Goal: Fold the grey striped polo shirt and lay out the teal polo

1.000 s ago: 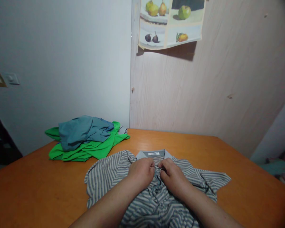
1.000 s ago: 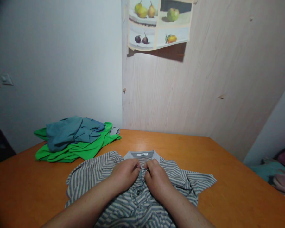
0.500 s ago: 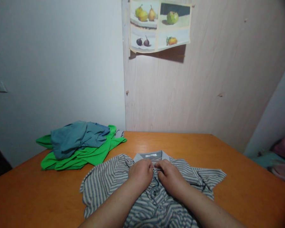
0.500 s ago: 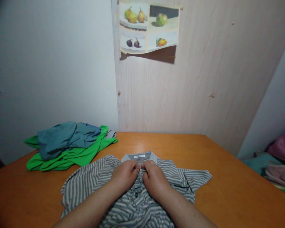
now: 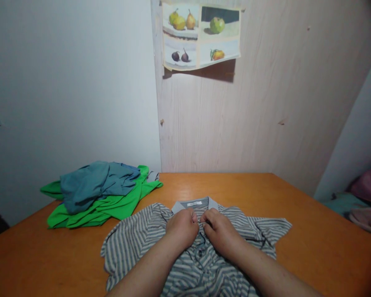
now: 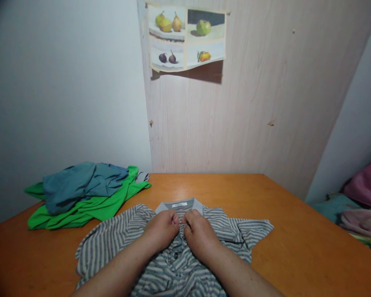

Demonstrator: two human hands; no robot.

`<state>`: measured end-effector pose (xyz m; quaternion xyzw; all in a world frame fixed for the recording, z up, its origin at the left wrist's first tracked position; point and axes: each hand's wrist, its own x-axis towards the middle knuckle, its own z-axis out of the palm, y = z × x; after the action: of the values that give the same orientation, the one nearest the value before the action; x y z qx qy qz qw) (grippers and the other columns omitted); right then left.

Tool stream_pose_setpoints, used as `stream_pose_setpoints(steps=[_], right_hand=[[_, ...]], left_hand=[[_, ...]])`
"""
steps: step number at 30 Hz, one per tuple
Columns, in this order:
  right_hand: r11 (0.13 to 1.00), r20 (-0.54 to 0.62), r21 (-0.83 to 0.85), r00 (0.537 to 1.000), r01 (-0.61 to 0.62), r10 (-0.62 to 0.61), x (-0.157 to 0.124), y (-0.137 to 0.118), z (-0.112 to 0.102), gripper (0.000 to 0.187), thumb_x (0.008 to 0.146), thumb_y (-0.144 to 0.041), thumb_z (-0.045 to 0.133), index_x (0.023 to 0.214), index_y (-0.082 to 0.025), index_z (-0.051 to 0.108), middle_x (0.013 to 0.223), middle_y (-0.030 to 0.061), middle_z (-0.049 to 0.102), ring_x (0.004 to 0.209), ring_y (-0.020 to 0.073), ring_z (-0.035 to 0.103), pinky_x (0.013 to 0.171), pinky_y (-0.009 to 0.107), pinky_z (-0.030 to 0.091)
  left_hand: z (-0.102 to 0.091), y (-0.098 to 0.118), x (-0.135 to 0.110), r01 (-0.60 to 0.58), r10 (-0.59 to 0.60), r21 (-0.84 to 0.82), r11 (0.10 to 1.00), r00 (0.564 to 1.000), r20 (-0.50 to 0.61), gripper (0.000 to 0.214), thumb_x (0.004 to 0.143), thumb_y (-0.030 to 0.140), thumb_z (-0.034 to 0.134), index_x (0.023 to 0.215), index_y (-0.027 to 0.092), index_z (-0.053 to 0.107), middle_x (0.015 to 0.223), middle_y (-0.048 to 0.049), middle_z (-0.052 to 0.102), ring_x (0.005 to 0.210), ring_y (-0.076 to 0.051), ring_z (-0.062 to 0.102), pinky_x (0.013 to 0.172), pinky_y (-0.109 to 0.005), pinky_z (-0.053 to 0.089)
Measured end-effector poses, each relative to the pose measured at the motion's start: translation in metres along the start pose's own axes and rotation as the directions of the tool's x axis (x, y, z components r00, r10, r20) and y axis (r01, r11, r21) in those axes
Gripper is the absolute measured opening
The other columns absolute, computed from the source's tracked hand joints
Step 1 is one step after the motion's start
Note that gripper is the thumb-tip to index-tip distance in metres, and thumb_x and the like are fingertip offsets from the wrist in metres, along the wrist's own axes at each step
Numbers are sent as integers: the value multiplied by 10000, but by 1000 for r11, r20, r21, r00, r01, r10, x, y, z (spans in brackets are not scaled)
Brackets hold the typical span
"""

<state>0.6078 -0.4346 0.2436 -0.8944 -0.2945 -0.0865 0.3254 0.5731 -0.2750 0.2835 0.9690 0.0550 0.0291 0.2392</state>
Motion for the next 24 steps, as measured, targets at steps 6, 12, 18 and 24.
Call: stream_pose_setpoints(steps=[6, 12, 18, 24], right_hand=[[1000, 4, 12, 1000, -2, 2, -1, -2, -2, 162, 821, -79, 502, 857, -206, 596, 898, 32, 616, 884, 182, 565, 797, 277, 392], [999, -1, 36, 1000, -1, 1, 0, -2, -1, 182, 812, -70, 510, 887, -203, 609, 923, 33, 625, 907, 183, 571, 812, 277, 394], [1000, -9, 26, 1000, 2, -2, 0, -3, -1, 161, 827, -84, 520, 882, -198, 618, 912, 34, 631, 900, 186, 573, 797, 285, 401], [994, -53, 92, 997, 64, -59, -1, -4, -10, 151, 890, -136, 517, 898, -205, 650, 929, 36, 634, 931, 183, 579, 829, 296, 429]], left_hand=[[1, 1, 0, -19, 20, 49, 999, 1000, -21, 204, 877, 283, 481, 918, 255, 680, 930, -57, 740, 832, -248, 670, 621, -289, 346], [-2, 5, -1, -34, 35, 108, 994, 999, -11, 165, 861, 270, 509, 908, 264, 667, 945, -47, 740, 898, -273, 679, 647, -305, 350], [-1, 1, -1, -106, 107, 62, 992, 994, -3, 132, 839, 197, 514, 869, 244, 634, 902, -33, 717, 826, -218, 645, 640, -285, 329], [3, -11, 1, -242, 235, -198, 950, 970, -58, 74, 847, 170, 515, 806, 206, 566, 788, 0, 622, 758, -162, 560, 655, -247, 351]])
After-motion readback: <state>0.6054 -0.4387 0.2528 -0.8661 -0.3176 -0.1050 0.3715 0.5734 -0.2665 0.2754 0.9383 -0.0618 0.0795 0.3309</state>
